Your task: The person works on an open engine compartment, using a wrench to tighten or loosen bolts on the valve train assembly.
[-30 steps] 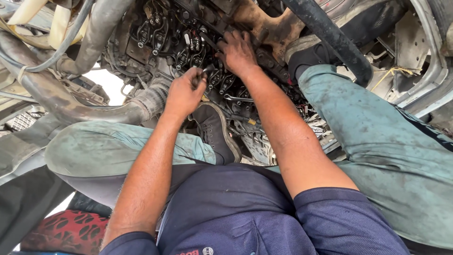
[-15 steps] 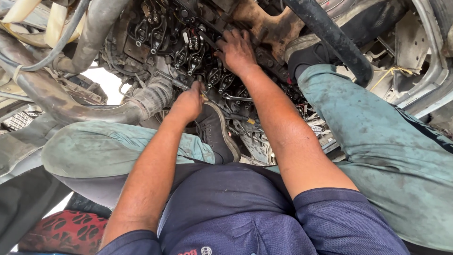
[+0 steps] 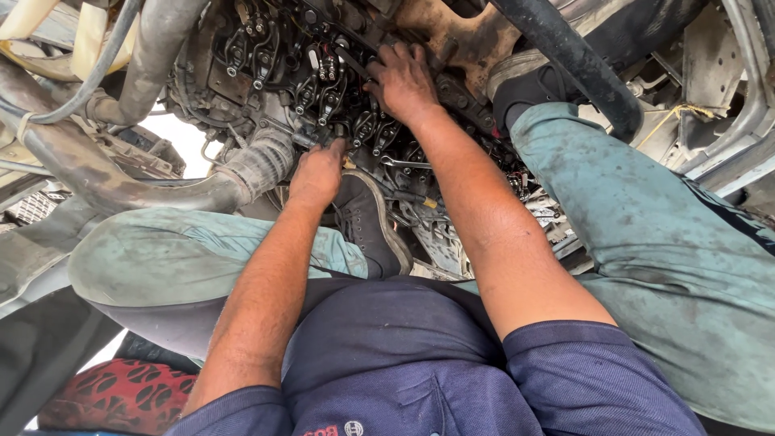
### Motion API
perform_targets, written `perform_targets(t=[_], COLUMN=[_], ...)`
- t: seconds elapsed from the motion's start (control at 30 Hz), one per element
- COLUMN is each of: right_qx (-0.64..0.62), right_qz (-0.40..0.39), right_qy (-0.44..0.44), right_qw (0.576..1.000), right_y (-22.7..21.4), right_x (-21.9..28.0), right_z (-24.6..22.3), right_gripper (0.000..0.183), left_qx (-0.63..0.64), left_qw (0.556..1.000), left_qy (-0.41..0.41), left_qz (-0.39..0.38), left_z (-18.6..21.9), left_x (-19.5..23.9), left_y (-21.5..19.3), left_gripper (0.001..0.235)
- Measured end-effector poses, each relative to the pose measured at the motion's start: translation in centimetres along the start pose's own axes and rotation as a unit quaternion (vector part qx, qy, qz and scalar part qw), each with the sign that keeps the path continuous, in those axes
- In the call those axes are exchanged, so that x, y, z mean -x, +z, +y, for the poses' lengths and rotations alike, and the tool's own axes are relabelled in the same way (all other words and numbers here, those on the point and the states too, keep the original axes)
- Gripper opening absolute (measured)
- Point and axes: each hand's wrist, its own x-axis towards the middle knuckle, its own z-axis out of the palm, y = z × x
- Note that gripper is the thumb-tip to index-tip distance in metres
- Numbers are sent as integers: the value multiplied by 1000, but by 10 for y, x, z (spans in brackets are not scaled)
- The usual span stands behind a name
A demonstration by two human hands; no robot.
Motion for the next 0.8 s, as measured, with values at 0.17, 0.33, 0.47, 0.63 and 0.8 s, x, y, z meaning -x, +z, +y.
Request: perform_targets(t=[0.17,0.33,0.47,0.63,0.8], right_qx=[-5,-5,-10,-6,17], right_qz=[-3,-13,-6,-9,34], right_qy=[5,8,12,3,-18], right_qw=[1000,1000,1000,1000,999], right_y=[-1,-7,-4,-2,5], right_x=[1,3,0,2,1], right_z=[0,-3,-3,1,4], right_gripper=[36,37,37,36,34], left_qx=[7,-80,-99,-50,-60], left_qw=[1000,990,985,996,994], left_qy=[3,107,117,47,64], left_qz=[1,55,73,58,57], left_z=[1,-9,-13,-12,-15], left_x=[-2,-9,-8,-9,-11], left_y=[1,18,28,18,23], left_gripper=[40,33,34,33,32])
